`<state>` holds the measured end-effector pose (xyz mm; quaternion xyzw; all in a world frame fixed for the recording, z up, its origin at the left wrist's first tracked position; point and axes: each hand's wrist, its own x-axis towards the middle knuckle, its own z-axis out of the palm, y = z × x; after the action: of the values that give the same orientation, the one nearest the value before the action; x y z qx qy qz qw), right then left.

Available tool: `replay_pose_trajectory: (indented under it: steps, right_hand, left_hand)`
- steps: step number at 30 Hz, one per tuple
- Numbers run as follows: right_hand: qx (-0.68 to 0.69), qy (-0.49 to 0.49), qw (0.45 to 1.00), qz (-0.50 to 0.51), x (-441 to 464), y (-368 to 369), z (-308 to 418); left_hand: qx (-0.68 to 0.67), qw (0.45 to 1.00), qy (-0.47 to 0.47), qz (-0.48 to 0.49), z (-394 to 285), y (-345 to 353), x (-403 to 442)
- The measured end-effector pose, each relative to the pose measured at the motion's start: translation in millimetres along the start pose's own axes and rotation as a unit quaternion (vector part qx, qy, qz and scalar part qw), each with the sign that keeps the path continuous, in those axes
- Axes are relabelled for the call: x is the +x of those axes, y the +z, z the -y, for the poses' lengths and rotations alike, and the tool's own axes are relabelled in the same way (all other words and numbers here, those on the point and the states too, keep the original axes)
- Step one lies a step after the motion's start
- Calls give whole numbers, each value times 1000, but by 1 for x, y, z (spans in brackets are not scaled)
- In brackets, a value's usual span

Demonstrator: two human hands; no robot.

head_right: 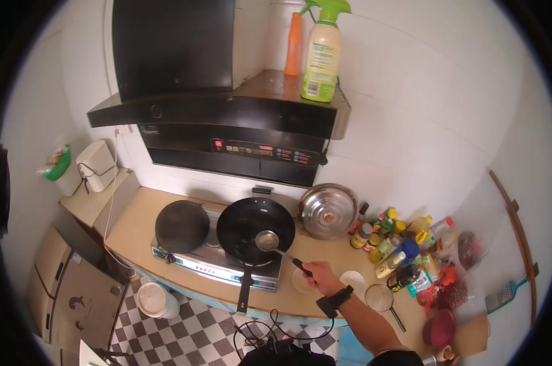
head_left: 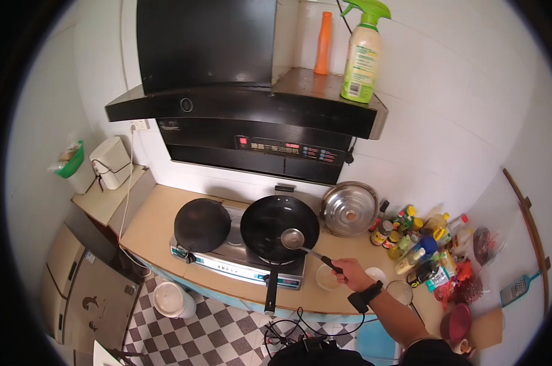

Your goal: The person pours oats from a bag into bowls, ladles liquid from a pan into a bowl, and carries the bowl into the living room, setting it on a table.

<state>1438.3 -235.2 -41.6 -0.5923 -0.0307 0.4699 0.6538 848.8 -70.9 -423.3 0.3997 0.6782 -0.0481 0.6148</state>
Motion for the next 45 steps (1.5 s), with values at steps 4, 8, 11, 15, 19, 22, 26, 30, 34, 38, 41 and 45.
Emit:
replay_pose_trajectory:
  steps: [4, 8, 11, 15, 19, 22, 26, 30, 34, 38, 41, 45]
  right_hand:
    - [15, -24, 999, -19, -32, -15, 3]
    - [34, -39, 997, -60, -76, -34, -3]
    - [54, -41, 994, -85, -94, -50, -17]
    - [56, -28, 991, -120, -107, -78, -43]
    - [22, -36, 986, -164, -113, -96, -68]
    - [-26, -47, 977, -205, -111, -105, -82]
    - [-184, -66, 935, -295, -109, -109, -92]
    - [-360, -147, 866, -313, -118, -115, -93]
    - [-460, -193, 802, -328, -142, -92, -76]
    - [-589, -281, 705, -276, -134, -103, -95]
    - [-629, -218, 705, -243, -132, -100, -98]
    - [-587, -307, 706, -250, -116, -107, -100]
  left_hand:
    - [19, 1000, 3, 6, -9, -3, 10]
    - [40, 999, 5, 14, -14, -7, 19]
    - [46, 999, 8, 16, -18, -8, 24]
    - [49, 999, 14, 15, -26, -8, 30]
    - [61, 998, 27, 16, -35, -11, 35]
    - [110, 993, 45, 17, -42, -13, 45]
    - [377, 909, 181, 7, -37, -18, 73]
    - [179, 979, 101, 4, -24, -18, 59]
    - [119, 992, 45, 12, -27, -15, 45]
    - [93, 995, 20, 15, -23, -15, 34]
    - [83, 996, 12, 14, -16, -16, 30]
    - [69, 998, 5, 10, -9, -19, 24]
